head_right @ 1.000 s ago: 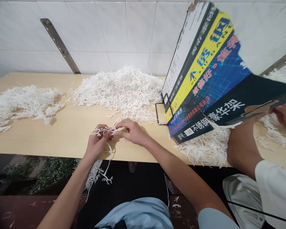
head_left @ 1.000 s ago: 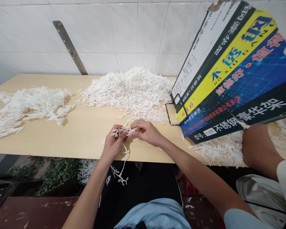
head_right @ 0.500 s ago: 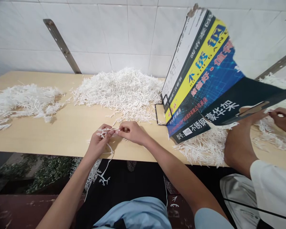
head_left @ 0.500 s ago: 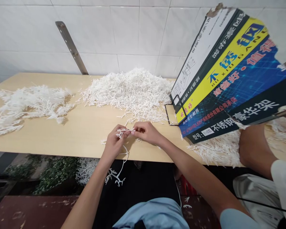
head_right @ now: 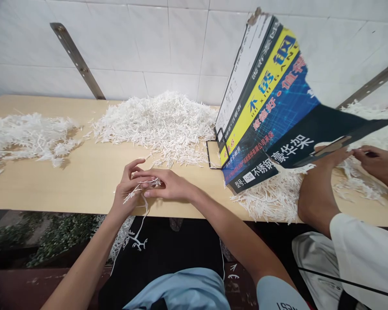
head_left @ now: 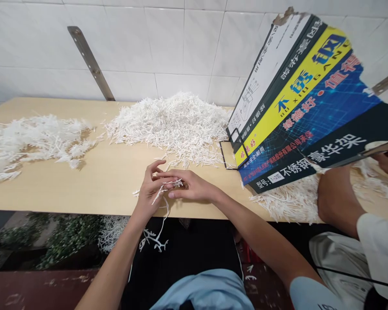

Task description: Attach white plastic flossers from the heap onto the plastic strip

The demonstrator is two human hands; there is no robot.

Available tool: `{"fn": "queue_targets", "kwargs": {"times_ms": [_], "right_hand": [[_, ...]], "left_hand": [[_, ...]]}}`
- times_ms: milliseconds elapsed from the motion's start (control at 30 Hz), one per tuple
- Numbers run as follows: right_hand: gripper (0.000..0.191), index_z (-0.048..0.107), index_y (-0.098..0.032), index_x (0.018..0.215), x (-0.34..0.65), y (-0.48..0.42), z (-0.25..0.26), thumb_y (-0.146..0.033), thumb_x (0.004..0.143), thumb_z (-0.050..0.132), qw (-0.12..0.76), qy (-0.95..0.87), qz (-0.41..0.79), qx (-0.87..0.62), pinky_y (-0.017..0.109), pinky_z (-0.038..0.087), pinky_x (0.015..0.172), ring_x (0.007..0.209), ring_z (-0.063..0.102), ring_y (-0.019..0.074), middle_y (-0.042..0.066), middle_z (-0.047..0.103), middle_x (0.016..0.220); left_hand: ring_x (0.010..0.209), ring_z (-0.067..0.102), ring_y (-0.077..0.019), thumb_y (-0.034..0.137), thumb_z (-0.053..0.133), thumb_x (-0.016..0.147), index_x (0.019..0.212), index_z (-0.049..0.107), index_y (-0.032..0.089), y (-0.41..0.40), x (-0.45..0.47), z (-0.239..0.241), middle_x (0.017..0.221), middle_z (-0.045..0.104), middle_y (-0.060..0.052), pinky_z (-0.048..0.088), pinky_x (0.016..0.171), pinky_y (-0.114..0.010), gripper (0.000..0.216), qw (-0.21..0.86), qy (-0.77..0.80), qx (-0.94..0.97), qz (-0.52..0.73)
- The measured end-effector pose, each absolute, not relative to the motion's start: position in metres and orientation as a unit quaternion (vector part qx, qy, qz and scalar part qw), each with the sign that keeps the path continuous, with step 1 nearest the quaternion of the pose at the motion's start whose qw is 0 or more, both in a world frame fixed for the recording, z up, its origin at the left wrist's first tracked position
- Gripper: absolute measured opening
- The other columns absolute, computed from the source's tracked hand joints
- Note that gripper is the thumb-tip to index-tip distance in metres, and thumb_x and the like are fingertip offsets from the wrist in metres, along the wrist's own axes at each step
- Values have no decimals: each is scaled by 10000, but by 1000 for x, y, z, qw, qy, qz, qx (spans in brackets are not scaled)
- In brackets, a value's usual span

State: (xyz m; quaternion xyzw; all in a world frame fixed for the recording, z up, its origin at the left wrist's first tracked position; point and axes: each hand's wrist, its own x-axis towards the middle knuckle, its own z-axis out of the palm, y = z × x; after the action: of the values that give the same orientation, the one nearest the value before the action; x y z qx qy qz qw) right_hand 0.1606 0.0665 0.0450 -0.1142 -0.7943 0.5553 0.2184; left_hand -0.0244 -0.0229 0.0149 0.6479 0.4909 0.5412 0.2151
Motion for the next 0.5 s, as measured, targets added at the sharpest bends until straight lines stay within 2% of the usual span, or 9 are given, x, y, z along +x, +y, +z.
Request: {"fn": "queue_targets", "kwargs": {"times_ms": [133, 267, 367, 500], "right_hand": [[390, 716, -238, 1274, 159, 65, 41, -370, 909, 750, 217, -797, 545, -148, 287, 463, 809, 920, 640, 184, 44, 727, 1093], [322, 761, -208, 1129, 158, 65, 37, -442, 907, 747, 209, -821, 501, -175, 239, 369, 667, 719, 548, 127, 1, 703, 899], [317, 767, -195, 1069, 159, 66, 37, -471, 917, 729, 214, -835, 475, -177, 234, 361, 662, 720, 561, 131, -5, 692, 856], [296, 746, -214, 1134, 158, 65, 37, -445, 981, 642, 198, -843, 478, -149, 250, 434, 744, 835, 630, 166, 14, 715, 957]], "left_hand": [[1268, 506, -306, 527, 629, 960, 1087, 830, 313, -22, -27, 13, 1562, 457, -84, 485, 1070, -498, 320, 272, 464, 645, 542], [1268, 542, -308, 532, 650, 948, 1014, 843, 265, -21, -26, 16, 1519, 517, -109, 485, 1088, -477, 336, 330, 457, 620, 546], [1242, 571, -299, 527, 655, 947, 973, 845, 242, -21, -25, 20, 1487, 553, -118, 508, 1055, -429, 344, 354, 463, 610, 537], [1200, 625, -290, 554, 651, 943, 1006, 841, 237, -21, -26, 23, 1395, 635, -123, 515, 1037, -391, 375, 405, 469, 582, 527]]}}
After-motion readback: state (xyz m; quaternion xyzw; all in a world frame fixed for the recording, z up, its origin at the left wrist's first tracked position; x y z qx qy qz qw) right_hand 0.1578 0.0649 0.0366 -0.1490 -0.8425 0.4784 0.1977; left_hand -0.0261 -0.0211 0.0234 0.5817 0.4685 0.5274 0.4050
